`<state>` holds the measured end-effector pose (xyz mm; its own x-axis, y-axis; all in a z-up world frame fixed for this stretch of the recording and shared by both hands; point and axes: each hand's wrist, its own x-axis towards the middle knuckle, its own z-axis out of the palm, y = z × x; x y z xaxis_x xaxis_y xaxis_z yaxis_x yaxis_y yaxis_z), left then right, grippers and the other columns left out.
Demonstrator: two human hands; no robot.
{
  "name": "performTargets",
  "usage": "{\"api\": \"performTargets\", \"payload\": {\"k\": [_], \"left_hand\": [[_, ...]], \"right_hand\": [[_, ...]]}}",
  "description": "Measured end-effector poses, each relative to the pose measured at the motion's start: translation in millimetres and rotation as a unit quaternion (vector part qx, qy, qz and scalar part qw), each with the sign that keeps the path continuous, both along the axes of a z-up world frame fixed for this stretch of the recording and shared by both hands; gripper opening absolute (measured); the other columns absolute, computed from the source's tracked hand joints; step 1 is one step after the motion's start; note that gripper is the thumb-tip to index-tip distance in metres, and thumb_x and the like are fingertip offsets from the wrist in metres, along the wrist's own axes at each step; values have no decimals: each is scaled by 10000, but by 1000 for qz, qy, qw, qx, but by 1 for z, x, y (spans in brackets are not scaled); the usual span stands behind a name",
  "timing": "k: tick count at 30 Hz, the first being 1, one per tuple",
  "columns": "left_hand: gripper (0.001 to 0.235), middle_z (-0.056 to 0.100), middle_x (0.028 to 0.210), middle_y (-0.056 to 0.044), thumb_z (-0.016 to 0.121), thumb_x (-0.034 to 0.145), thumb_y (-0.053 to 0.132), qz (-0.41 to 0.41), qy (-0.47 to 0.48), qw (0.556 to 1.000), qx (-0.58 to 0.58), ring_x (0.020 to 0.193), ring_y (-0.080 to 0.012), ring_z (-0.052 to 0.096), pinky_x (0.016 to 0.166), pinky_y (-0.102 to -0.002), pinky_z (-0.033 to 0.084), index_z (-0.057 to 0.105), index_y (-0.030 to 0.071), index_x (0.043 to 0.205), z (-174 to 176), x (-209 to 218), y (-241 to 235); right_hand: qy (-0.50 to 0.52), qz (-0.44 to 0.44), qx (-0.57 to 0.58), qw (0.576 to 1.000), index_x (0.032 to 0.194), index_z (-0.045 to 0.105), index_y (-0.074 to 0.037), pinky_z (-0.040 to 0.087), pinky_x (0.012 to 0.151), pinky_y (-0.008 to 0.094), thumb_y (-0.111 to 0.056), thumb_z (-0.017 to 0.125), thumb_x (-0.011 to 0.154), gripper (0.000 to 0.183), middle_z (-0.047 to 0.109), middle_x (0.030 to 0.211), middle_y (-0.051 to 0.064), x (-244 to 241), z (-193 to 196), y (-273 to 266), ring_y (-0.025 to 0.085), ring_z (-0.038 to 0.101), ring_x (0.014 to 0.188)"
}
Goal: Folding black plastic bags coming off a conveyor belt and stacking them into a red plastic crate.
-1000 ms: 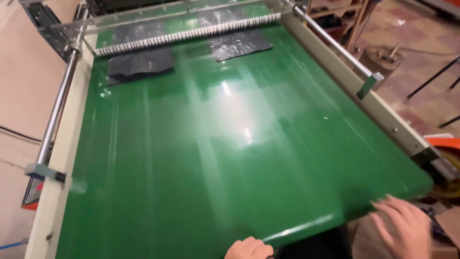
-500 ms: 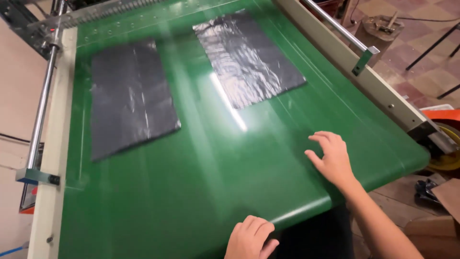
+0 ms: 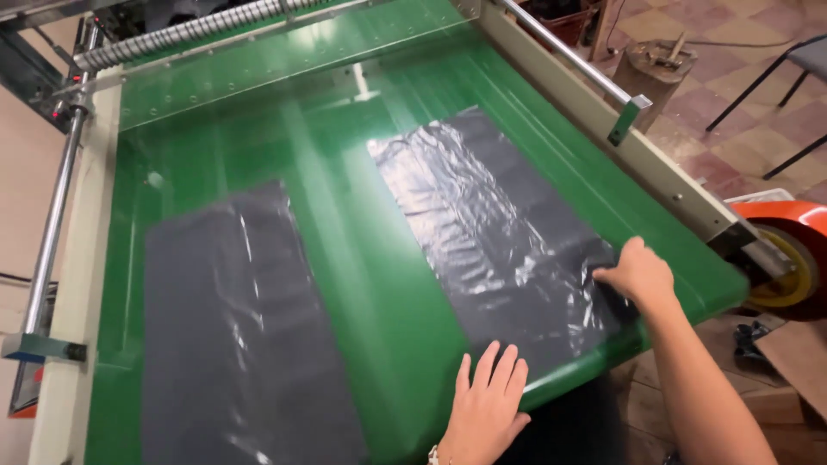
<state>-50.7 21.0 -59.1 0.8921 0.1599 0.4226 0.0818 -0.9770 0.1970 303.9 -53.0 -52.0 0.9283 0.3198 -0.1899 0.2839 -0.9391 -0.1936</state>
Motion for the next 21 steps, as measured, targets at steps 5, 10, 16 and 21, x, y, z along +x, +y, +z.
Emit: {"api": "performTargets", "payload": {"k": [5,10,16,21], "left_hand": [[820,563,1382,-95,911,631,401,47,8,997,57,1253,-264,509,954,-491,438,573,90,1310,-14,-2,-10],[806,566,1367,-73,892,625,457,63,8,996,67,1221,-253,514,939,-462,441,586,102,1282,-5,-1,-9],[775,563,1268,-41,835,662,593,81,28,995,45,1132,-245,517,866,-420,455,586,101,1207,1,4,-13],[921,564,1091,-8,729,642,809,144,49,983,99,924,-204,496,711,-329,421,582,103,1215,11,18,-18]], "right_hand": [[118,-4,-116,986,1363,587,-141,544,837,405,-720,590,787,816,724,1236,60,-23,30,-32,269,706,1085],[86,-14,-103,991,1382,552,-108,563,859,448,-715,629,773,863,675,1313,92,-31,18,-46,317,671,1161],[166,9,-4,986,1162,707,-55,538,850,416,-517,674,817,578,756,1145,117,-29,30,-47,309,707,1035],[243,-25,341,908,1399,513,22,486,946,406,-163,674,880,574,641,1235,190,-39,57,-44,300,622,1067]]}}
